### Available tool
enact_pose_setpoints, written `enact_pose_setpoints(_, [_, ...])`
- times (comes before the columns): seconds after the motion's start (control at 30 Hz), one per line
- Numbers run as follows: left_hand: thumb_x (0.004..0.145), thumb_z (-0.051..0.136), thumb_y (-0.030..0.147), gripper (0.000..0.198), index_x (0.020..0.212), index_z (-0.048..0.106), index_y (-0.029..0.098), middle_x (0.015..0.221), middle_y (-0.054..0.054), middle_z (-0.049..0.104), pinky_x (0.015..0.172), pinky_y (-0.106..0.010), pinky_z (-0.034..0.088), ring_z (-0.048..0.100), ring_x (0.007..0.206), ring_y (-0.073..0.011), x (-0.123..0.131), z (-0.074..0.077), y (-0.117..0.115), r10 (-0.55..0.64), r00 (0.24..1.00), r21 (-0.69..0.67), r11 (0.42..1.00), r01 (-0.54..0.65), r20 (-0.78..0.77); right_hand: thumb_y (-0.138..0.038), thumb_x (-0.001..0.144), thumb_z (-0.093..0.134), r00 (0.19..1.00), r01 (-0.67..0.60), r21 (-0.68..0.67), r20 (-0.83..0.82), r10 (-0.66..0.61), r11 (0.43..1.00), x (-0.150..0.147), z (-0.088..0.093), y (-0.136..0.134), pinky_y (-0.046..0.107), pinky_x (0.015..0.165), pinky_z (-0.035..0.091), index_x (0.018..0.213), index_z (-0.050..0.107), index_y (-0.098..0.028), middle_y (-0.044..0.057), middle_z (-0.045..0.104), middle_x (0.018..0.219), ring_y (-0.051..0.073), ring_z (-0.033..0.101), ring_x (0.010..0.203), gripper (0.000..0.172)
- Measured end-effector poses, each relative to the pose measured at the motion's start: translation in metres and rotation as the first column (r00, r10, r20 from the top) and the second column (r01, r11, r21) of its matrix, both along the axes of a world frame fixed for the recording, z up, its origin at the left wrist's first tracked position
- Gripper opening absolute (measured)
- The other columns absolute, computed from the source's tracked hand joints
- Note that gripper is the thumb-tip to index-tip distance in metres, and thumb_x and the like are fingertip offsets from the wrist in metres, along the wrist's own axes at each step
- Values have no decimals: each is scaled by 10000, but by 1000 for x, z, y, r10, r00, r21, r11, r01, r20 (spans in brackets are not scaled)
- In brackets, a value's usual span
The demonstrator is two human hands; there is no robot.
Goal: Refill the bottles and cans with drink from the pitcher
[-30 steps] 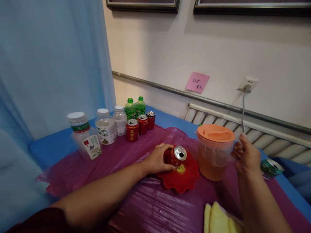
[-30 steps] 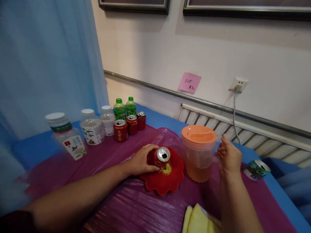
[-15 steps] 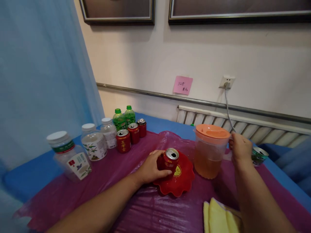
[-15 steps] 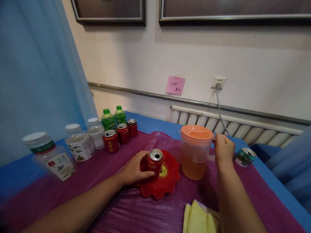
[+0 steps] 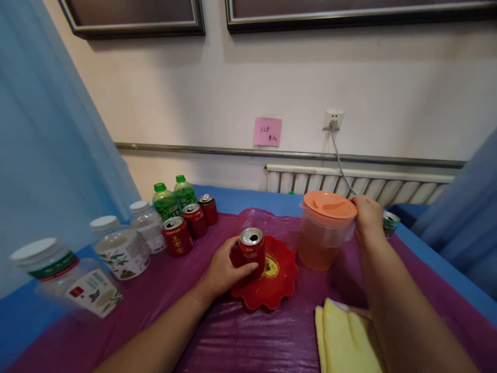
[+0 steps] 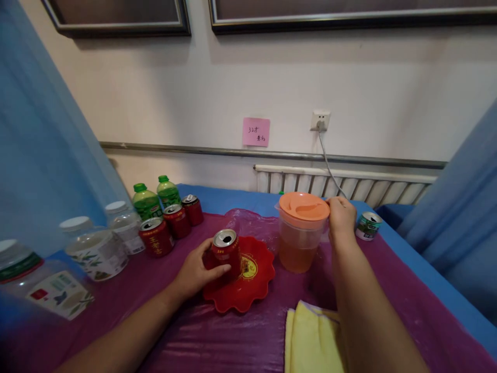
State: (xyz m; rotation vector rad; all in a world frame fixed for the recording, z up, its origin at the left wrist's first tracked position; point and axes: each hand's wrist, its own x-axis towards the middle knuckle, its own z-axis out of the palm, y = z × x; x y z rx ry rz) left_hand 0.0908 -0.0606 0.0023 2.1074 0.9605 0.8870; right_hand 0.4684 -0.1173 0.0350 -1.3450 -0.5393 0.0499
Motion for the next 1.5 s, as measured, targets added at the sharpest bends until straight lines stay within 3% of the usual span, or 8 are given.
enact_pose_setpoints(0.23, [667, 836, 475, 693, 1250, 614, 173, 1294, -134, 710, 1037, -494, 527, 677, 1172, -331, 1, -1, 5, 34, 996, -51, 998, -30, 84, -288, 658, 578, 985, 130, 60, -122, -122, 990, -2, 16, -1, 268, 534, 399, 642, 582, -199, -26, 552, 611, 146, 505, 593, 90])
enact_pose_setpoints(0.37, [640, 852, 483, 697, 1223, 631, 171, 1263, -138, 725, 1014, -495, 544, 688, 1153, -339, 2, -1, 6, 42, 993, -72, 997, -35, 107, -273, 768, 511, 941, 330, 312, -33, -336, 891, -28, 51, -27, 275, 678, 451, 778, 561, -207, 2, 571, 810, 145, 546, 746, 84])
enact_pose_setpoints(0.53, [646, 840, 474, 660, 1197, 635, 174, 1212, -122, 743, 972, -474, 561, 706, 1099, -321, 4, 1, 3, 54, 993, -60, 997, -48, 109, -232, 871, 479, 885, 137, 644, 262, -386, 752, -106, 90, -58, 367, 856, 484, 797, 564, -213, 53, 576, 975, 189, 598, 953, 114])
enact_pose_setpoints(0.63, [635, 846, 466, 665, 1190, 632, 169, 1193, -120, 746, 960, -461, 559, 708, 1082, -313, 3, 1, 3, 43, 995, -61, 997, -37, 95, -215, 906, 482, 829, -48, 551, 488, -275, 833, -151, 93, -58, 431, 920, 475, 824, 590, -212, 62, 587, 989, 213, 593, 990, 136])
enact_pose_setpoints(0.73, [646, 839, 477, 664, 1197, 629, 173, 1176, -110, 747, 953, -457, 556, 709, 1059, -305, 2, 0, 4, 25, 997, -37, 999, -23, 67, -198, 937, 472, 691, -264, 289, 722, -29, 920, -180, 85, -54, 440, 913, 488, 881, 589, -222, 70, 608, 1016, 223, 604, 1002, 132])
enact_pose_setpoints(0.87, [649, 844, 464, 664, 1219, 640, 193, 1223, -115, 725, 1009, -497, 515, 679, 1115, -323, 3, -5, 3, 17, 1000, 62, 998, -17, 1, -151, 930, 480, 532, -431, -11, 805, 264, 902, -195, 50, -53, 403, 895, 502, 931, 573, -221, 75, 612, 1009, 214, 610, 994, 116])
enact_pose_setpoints(1.13, [640, 854, 478, 693, 1240, 642, 201, 1239, -122, 702, 1043, -516, 486, 653, 1157, -333, 4, -9, 1, -13, 996, 139, 990, 26, -90, -231, 965, 472, 786, -302, -89, 540, 301, 949, -185, -52, -49, 340, 796, 513, 943, 568, -219, 68, 633, 963, 196, 615, 887, 98])
enact_pose_setpoints(1.5, [657, 845, 560, 695, 1240, 660, 230, 1290, -126, 682, 1110, -541, 418, 585, 1243, -361, 1, -6, 2, -100, 985, 209, 969, 129, -140, -464, 858, 733, 619, -331, -368, 611, 494, 869, -195, -61, -54, 510, 1067, 451, 1375, 522, -226, 134, 640, 1335, 315, 592, 1248, 606])
